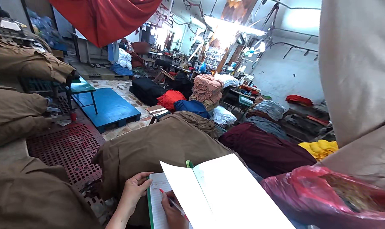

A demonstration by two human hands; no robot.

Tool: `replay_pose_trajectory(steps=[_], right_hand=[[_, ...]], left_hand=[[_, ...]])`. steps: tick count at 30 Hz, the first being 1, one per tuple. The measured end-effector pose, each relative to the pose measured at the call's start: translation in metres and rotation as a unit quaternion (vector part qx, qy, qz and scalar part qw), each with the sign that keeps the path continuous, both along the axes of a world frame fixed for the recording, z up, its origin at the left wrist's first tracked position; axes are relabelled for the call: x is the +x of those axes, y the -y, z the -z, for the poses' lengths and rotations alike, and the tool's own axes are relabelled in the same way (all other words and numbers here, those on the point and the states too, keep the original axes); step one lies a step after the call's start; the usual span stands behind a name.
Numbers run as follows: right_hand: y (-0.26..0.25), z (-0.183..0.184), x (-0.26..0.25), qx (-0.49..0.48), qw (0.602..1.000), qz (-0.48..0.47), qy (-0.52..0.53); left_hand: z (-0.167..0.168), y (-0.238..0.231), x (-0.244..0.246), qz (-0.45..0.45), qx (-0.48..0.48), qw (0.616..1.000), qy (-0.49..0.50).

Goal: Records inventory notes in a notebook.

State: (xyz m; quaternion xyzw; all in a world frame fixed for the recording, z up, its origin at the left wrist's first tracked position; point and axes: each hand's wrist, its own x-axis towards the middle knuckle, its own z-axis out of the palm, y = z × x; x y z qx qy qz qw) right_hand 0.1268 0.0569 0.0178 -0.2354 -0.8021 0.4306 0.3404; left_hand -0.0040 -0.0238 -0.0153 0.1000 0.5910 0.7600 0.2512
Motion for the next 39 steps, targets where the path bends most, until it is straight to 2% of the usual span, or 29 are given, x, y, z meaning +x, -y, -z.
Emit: replay_pose_trajectory(steps=[2, 6, 8, 13, 17, 22, 27, 32, 35, 39], right_hand=[[-0.001, 0.0, 0.0, -0.018, 1.0, 0.009, -0.021], [-0.034, 0.02, 0.006, -0.16, 0.961, -0.088, -0.206], [-0.052, 0.009, 0.02, -0.157, 0.953, -0.087, -0.244], [-0.119, -0.021, 0.058, -0.099, 0.953, -0.047, -0.284], [-0.157, -0.023, 0.074, -0.15, 0.941, -0.025, -0.302], [-0.172, -0.008, 0.09, -0.214, 0.937, 0.036, -0.273], [-0.17, -0.014, 0.086, -0.216, 0.936, 0.054, -0.273], [-0.127, -0.015, 0.058, -0.099, 0.952, -0.041, -0.287], [-0.086, -0.001, 0.039, -0.129, 0.955, -0.123, -0.236], [-0.046, 0.004, 0.018, -0.158, 0.966, -0.132, -0.157]], left_hand=[[0.0, -0.001, 0.0, 0.002, 0.001, 1.0, -0.001], [0.0, -0.001, 0.0, -0.001, 0.007, 1.0, 0.004], [0.0, 0.0, 0.0, 0.0, 0.004, 1.0, 0.004], [-0.001, -0.002, 0.002, -0.004, 0.007, 1.0, 0.008], [0.001, -0.002, 0.001, -0.012, 0.001, 1.0, 0.001], [0.002, -0.003, 0.003, -0.016, -0.003, 1.0, -0.006], [0.001, -0.003, 0.003, -0.024, -0.003, 1.0, 0.006], [0.0, -0.002, 0.003, -0.024, -0.008, 1.0, 0.001], [0.001, -0.001, 0.002, -0.022, -0.005, 1.0, 0.002], [-0.002, 0.0, 0.002, -0.021, -0.006, 1.0, 0.011]])
